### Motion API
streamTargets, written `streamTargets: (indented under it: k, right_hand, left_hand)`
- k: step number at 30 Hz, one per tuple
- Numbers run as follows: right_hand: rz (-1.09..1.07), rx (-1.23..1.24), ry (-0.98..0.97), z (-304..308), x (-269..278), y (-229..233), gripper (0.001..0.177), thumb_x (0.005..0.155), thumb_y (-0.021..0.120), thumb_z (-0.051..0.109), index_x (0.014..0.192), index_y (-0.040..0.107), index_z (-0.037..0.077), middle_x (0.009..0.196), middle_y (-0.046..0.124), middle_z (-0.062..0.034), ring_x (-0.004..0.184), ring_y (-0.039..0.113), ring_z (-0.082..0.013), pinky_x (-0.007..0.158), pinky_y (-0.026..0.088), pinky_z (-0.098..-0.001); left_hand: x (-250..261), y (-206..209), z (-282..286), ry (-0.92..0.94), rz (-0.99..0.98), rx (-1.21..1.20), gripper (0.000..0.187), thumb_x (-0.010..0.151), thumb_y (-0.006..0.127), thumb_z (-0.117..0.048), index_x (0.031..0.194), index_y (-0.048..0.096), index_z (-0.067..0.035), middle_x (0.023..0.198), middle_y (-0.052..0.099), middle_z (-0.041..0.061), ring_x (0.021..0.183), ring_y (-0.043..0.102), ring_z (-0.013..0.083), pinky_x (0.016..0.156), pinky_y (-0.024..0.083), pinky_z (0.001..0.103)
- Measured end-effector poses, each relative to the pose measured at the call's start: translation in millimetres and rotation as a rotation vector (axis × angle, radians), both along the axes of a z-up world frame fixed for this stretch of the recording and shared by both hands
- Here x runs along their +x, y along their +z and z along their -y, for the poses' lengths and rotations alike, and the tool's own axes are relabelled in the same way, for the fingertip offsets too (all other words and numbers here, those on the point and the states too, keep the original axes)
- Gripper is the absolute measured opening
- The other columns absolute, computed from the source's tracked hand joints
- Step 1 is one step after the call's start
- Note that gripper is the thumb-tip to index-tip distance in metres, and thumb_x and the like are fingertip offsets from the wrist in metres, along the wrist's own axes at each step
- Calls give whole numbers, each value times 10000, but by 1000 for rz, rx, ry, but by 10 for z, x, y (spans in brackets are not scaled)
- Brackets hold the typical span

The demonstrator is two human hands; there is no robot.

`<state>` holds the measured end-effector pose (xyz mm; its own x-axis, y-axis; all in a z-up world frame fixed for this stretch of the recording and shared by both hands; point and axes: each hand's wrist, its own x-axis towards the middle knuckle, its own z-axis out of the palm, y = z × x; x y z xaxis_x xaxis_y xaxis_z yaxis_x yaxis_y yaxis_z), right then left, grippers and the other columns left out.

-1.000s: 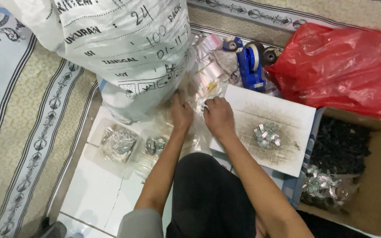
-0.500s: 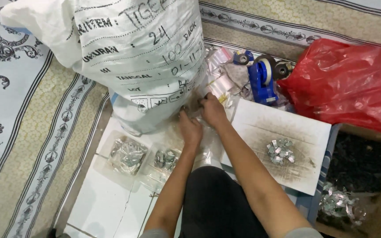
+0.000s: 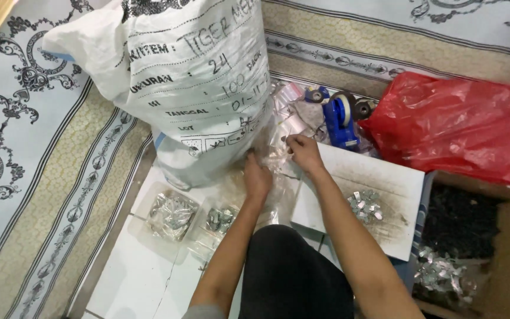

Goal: Packaging small metal components into individual plastic bags

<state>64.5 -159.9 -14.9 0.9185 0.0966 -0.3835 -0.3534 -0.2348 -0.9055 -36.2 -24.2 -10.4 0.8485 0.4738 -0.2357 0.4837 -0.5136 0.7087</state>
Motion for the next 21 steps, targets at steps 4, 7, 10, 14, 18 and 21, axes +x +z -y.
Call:
streamTargets:
  k: [4, 7, 10, 14, 18, 21]
  right_hand:
    - [-34, 205, -66, 651, -364, 472, 249, 960, 712, 168, 1152, 744, 13, 898, 723, -115, 760, 684, -148, 622, 597, -237]
    - [-15, 250, -93, 1058, -732, 940, 226, 967, 704, 132, 1158, 736, 15, 872, 692, -61, 728, 642, -115, 570, 535, -204]
    - [33, 249, -91, 1307, -1137, 1257, 165, 964, 708, 109, 1082, 750, 2, 806, 676, -67, 696, 622, -120, 553, 506, -199]
    - [110, 213, -63, 1622, -1641, 1246, 136, 947, 754, 114, 1011, 767, -6, 692, 635, -80, 613, 571, -140, 527, 479, -261]
    - [181, 136, -128, 1985, -2137, 1285, 137, 940, 788, 137, 902, 762, 8, 665, 607, -78, 616, 536, -148, 554, 460, -287]
    - [264, 9, -182, 2140, -2440, 1050, 168, 939, 805, 186, 867, 755, 41, 649, 628, -84, 624, 551, -141, 563, 462, -296]
  left_hand:
    - [-56, 719, 56, -137, 23, 34, 761, 795, 643, -229, 1467, 408, 42, 1341, 565, 347, 1285, 555, 511, 1111, 431, 598]
    - [-133, 1078, 221, -172, 43, 61, 724, 795, 658, -344, 1440, 559, -29, 1396, 564, 241, 1324, 545, 416, 1127, 378, 559]
    - [-376, 1525, 558, -177, 6, -344, 669, 973, 559, -502, 1469, 561, -53, 1376, 628, 216, 1278, 618, 355, 1064, 487, 494]
    - [-684, 1374, 988, -308, -32, -876, 723, 960, 629, -338, 1527, 427, 62, 1237, 629, 294, 1121, 649, 352, 955, 547, 449]
    - [-866, 910, 1372, -338, 227, -762, 335, 894, 735, -89, 1223, 725, -25, 802, 676, 101, 703, 651, 145, 643, 545, 283]
    - [-1501, 1639, 1797, -296, 504, -131, 306, 933, 663, -105, 1232, 654, -42, 1094, 612, 159, 1099, 599, 333, 966, 488, 447]
